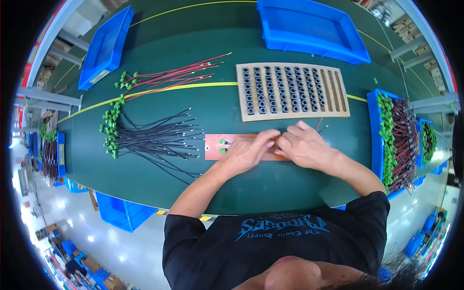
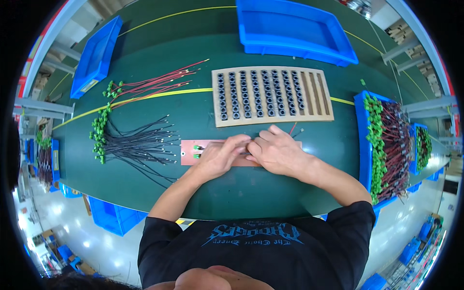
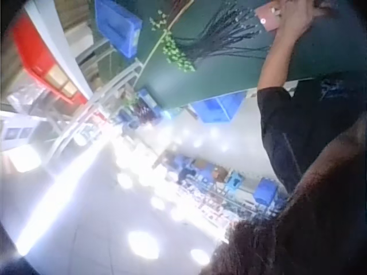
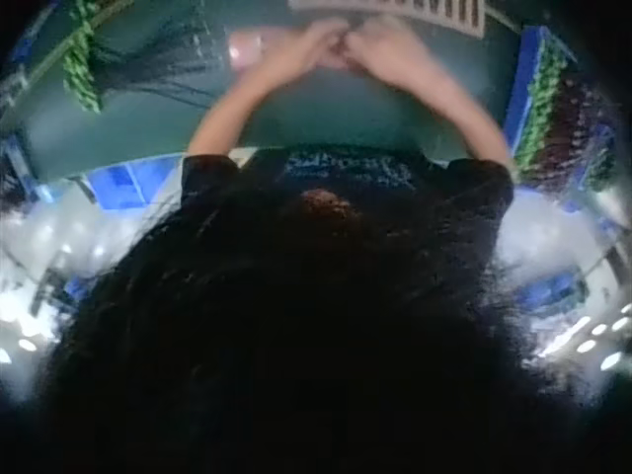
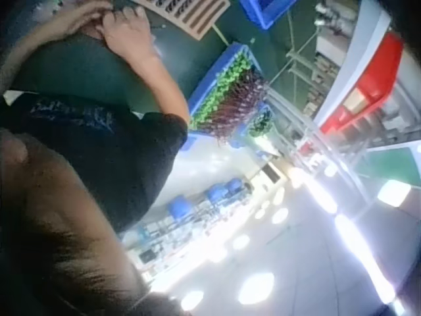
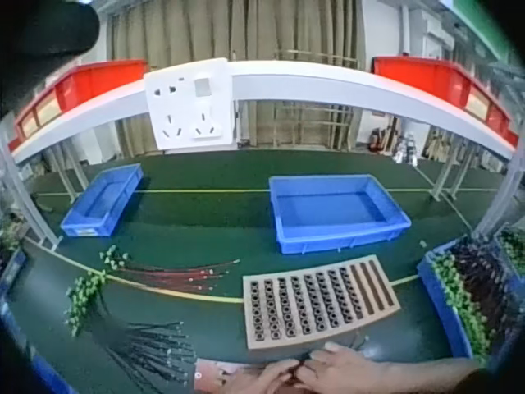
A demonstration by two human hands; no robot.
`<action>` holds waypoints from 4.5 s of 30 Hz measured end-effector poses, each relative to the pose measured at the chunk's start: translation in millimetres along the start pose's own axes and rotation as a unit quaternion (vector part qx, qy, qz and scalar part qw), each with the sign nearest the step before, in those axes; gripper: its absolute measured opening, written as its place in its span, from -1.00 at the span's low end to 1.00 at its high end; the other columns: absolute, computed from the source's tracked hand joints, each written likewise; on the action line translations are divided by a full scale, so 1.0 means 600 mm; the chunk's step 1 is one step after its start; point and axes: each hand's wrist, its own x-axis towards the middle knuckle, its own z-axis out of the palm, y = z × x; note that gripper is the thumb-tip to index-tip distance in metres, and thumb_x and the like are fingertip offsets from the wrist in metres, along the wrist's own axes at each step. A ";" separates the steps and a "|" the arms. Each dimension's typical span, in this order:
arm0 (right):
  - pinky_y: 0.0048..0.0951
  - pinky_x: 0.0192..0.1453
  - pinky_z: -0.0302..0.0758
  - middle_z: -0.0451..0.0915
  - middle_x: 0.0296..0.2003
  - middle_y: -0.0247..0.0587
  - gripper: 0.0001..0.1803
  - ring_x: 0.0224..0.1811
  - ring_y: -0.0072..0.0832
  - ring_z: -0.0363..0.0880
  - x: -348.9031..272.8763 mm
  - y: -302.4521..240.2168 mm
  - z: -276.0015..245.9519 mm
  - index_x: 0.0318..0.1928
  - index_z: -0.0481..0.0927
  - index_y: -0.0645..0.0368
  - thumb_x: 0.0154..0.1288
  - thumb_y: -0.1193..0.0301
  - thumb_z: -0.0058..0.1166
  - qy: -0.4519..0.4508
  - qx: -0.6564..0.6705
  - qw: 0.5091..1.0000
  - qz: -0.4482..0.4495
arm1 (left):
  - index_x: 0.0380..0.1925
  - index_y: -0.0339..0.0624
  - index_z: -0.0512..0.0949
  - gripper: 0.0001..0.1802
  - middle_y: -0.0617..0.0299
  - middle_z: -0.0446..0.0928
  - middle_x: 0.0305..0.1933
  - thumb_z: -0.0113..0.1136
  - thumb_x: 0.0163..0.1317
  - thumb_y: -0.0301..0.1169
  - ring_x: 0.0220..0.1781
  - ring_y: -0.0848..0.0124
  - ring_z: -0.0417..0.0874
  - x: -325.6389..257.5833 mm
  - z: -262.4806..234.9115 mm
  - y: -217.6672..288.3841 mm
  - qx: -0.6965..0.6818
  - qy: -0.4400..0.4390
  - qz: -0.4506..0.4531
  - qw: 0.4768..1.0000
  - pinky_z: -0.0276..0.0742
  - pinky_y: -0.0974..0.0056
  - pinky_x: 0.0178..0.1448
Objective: The person assembles wire harnesses by inserting black and red wires into green connectors and securing them with a crimping tool. They repeatedly pick wires from the table, attach them to connectors, and place the finished units into a blue bin.
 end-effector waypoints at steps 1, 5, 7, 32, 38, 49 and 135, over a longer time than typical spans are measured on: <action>-0.31 -0.10 0.40 0.55 -0.44 -0.35 -0.73 -0.28 -0.43 0.55 0.002 0.004 -0.005 -0.30 0.56 0.13 0.29 0.20 0.25 -0.004 -0.014 1.000 0.002 | 0.29 -0.07 0.42 -0.57 -0.04 0.74 -0.11 0.19 0.46 -0.45 -0.16 -0.07 0.78 -0.001 -0.002 0.005 0.001 -0.013 -0.017 1.000 0.70 -0.01 -0.18; -0.22 0.11 0.43 0.56 -0.37 -0.36 -0.75 -0.18 -0.40 0.57 0.006 0.023 -0.043 -0.29 0.60 0.12 0.24 0.20 0.26 0.041 -0.081 0.996 0.016 | 0.20 -0.13 0.55 -0.65 -0.02 0.74 -0.08 0.21 0.46 -0.39 -0.13 -0.03 0.78 0.013 -0.042 0.048 0.007 -0.002 -0.021 1.000 0.68 0.06 -0.08; -0.16 0.21 0.44 0.55 -0.37 -0.36 -0.77 -0.14 -0.39 0.58 0.012 0.024 -0.075 -0.26 0.62 0.12 0.24 0.23 0.24 0.122 -0.093 0.988 0.006 | 0.14 -0.26 0.57 -0.67 0.08 0.69 -0.27 0.23 0.45 -0.39 -0.29 0.26 0.74 0.022 -0.068 0.083 -0.010 0.009 -0.029 0.999 0.62 0.22 -0.18; -0.61 -0.35 0.55 0.63 -0.39 -0.30 -0.69 -0.44 -0.68 0.63 -0.084 -0.042 -0.003 -0.07 0.67 0.31 0.64 0.28 0.03 0.320 0.701 0.551 0.320 | 0.15 -0.28 0.49 -0.67 0.17 0.59 -0.31 0.03 0.63 -0.25 -0.62 0.67 0.22 -0.013 0.050 0.139 -0.480 -0.066 -0.237 0.842 0.08 0.49 -0.54; -0.48 -0.21 0.58 0.62 -0.40 -0.30 -0.64 -0.40 -0.59 0.59 -0.090 -0.028 0.035 -0.07 0.68 0.33 0.63 0.24 0.02 0.346 0.802 0.392 0.290 | 0.14 -0.28 0.49 -0.63 0.15 0.57 -0.33 -0.07 0.67 -0.19 -0.68 0.66 0.19 -0.028 0.102 0.112 -0.527 -0.023 -0.212 0.823 0.07 0.48 -0.57; -0.55 -0.27 0.50 0.61 -0.36 -0.32 -0.63 -0.41 -0.64 0.51 -0.085 -0.030 0.057 -0.07 0.69 0.33 0.62 0.23 0.04 0.340 0.777 0.417 0.327 | 0.12 -0.29 0.46 -0.65 0.12 0.58 -0.30 -0.13 0.68 -0.22 -0.64 0.61 0.31 -0.040 0.135 0.100 -0.500 -0.013 -0.214 0.839 0.22 0.48 -0.54; -0.49 -0.16 0.35 0.50 -0.40 -0.31 -0.67 -0.35 -0.58 0.39 -0.087 -0.085 0.079 -0.40 0.53 0.17 0.59 0.32 0.09 0.431 0.632 0.568 0.303 | 0.09 -0.16 0.49 -0.56 0.34 0.43 -0.34 -0.11 0.65 -0.02 -0.57 0.67 0.13 -0.050 0.129 0.102 -0.687 -0.067 -0.211 0.692 0.03 0.48 -0.49</action>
